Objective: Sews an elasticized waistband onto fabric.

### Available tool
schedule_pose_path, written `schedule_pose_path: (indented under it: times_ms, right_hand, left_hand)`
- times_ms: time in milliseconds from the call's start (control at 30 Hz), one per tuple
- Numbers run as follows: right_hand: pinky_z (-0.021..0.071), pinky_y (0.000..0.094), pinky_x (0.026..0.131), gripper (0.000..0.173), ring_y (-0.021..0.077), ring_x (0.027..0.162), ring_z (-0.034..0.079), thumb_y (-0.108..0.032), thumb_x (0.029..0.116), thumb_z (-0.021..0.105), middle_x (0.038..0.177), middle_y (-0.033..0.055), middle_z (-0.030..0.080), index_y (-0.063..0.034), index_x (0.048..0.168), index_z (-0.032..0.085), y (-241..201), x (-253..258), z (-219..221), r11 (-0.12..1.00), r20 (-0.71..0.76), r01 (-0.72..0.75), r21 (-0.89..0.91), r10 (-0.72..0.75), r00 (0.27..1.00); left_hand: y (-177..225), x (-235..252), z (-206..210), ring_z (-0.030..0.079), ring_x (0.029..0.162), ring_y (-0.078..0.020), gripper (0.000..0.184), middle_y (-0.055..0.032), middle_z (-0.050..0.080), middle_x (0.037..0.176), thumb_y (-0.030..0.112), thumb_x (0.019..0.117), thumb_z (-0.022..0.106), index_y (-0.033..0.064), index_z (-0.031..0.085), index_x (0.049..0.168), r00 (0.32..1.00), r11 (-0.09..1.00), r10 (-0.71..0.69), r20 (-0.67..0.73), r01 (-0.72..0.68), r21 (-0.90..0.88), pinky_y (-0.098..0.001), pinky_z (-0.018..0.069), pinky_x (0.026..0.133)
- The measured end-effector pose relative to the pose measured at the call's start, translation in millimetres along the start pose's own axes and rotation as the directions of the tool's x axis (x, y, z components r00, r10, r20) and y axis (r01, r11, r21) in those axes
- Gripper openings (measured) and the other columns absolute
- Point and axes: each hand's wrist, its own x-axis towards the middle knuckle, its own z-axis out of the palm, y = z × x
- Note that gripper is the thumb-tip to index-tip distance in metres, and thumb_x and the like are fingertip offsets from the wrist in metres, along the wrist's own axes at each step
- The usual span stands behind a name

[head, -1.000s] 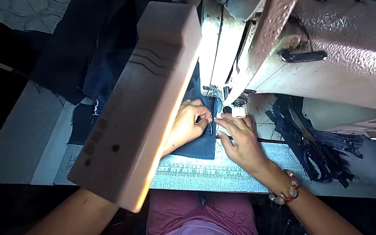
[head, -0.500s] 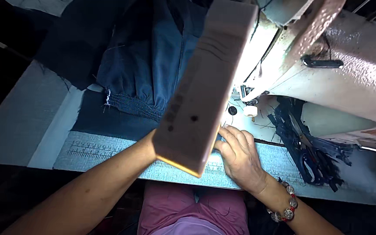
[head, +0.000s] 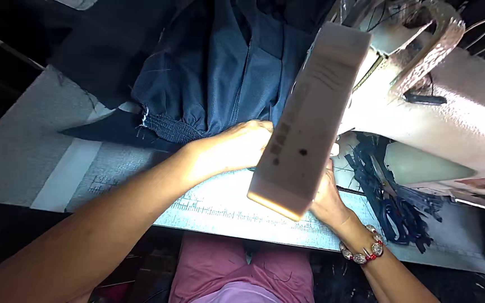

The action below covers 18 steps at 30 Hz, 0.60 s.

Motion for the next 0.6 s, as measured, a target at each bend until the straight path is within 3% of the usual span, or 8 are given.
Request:
schedule_pose_path:
  times_ms: [67,100,167,233,367,467,533,600]
  right_hand:
    - [0.0419,0.0418,0.091,0.017,0.0150,0.086,0.066,-0.012,0.0992,0.053,0.083,0.0072,0.069,-0.0036,0.099,0.067,0.5,4.9,-1.2,0.999,0.017,-0.038,0.036,0.037,0.999]
    - [0.0422,0.0423,0.090,0.017,0.0151,0.084,0.066,-0.011,0.0985,0.053,0.082,0.0076,0.069,-0.0029,0.099,0.068,0.7,6.6,-1.3,0.998,0.023,-0.051,0.046,0.050,0.998]
    - [0.0426,0.0426,0.089,0.016,0.0159,0.082,0.066,-0.011,0.0975,0.054,0.081,0.0081,0.069,-0.0023,0.099,0.068,0.2,8.8,-1.9,0.997,0.033,-0.065,0.046,0.064,0.997]
    - [0.0439,0.0430,0.088,0.016,0.0171,0.081,0.067,-0.009,0.0965,0.056,0.080,0.0086,0.069,-0.0014,0.099,0.070,-1.1,10.1,-1.5,0.996,0.022,-0.077,0.046,0.076,0.997]
    - [0.0485,0.0457,0.079,0.018,0.0177,0.072,0.064,-0.012,0.0918,0.064,0.078,0.0067,0.068,-0.0025,0.105,0.073,-8.4,17.4,-10.9,0.986,0.129,-0.163,0.036,0.157,0.979]
    - [0.0537,0.0454,0.073,0.032,0.0237,0.074,0.065,-0.018,0.0882,0.074,0.088,0.0122,0.071,-0.0015,0.116,0.073,-14.3,27.9,-16.4,0.985,0.218,-0.166,-0.048,0.172,0.961]
    - [0.0549,0.0510,0.083,0.028,0.0327,0.089,0.070,-0.016,0.0891,0.076,0.096,0.0178,0.073,0.0005,0.111,0.075,-19.9,33.4,-17.3,0.981,0.255,-0.171,-0.093,0.189,0.948]
    - [0.0552,0.0502,0.082,0.013,0.0337,0.089,0.070,-0.011,0.0894,0.075,0.091,0.0177,0.072,-0.0002,0.097,0.076,-21.2,35.5,-13.8,0.980,0.226,-0.160,-0.117,0.183,0.957]
  left_hand:
    - [4.8,-10.1,-5.1,0.064,0.105,-0.0217,0.062,-0.0045,0.069,0.106,0.063,0.0957,0.046,0.0141,0.077,0.118,0.999,0.997,0.006,0.054,-0.009,0.073,-0.0416,0.0518,0.090]
    - [9.2,-14.1,-7.2,0.062,0.106,-0.0231,0.065,-0.0044,0.068,0.108,0.066,0.0912,0.050,0.0133,0.076,0.119,0.996,0.995,-0.009,0.085,0.000,0.099,-0.0431,0.0509,0.091]
    - [11.9,-18.6,-2.6,0.066,0.097,-0.0264,0.039,-0.0056,0.070,0.096,0.040,0.0936,0.056,0.0097,0.079,0.103,0.999,0.990,0.031,0.009,-0.032,0.134,-0.0452,0.0541,0.084]
    - [9.2,-20.0,5.6,0.065,0.086,-0.0244,0.028,-0.0045,0.067,0.083,0.025,0.0957,0.056,0.0082,0.076,0.086,0.993,0.988,0.068,-0.092,-0.054,0.146,-0.0410,0.0528,0.078]
    - [10.6,-19.8,10.2,0.066,0.083,-0.0245,0.024,-0.0043,0.066,0.078,0.021,0.0946,0.059,0.0084,0.073,0.080,0.991,0.983,0.050,-0.125,-0.026,0.183,-0.0413,0.0529,0.074]
    - [13.0,-17.9,9.1,0.066,0.084,-0.0263,0.019,-0.0054,0.066,0.078,0.019,0.0929,0.064,0.0086,0.076,0.082,0.996,0.978,0.012,-0.090,0.007,0.207,-0.0433,0.0528,0.075]
    - [14.2,-17.3,9.1,0.066,0.085,-0.0264,0.019,-0.0057,0.065,0.079,0.020,0.0925,0.067,0.0098,0.076,0.080,0.998,0.971,-0.024,-0.061,0.037,0.237,-0.0437,0.0522,0.076]
    - [15.3,-17.1,9.2,0.067,0.089,-0.0271,0.016,-0.0058,0.068,0.082,0.020,0.0915,0.071,0.0106,0.078,0.080,0.997,0.968,-0.067,-0.047,0.077,0.239,-0.0450,0.0523,0.079]
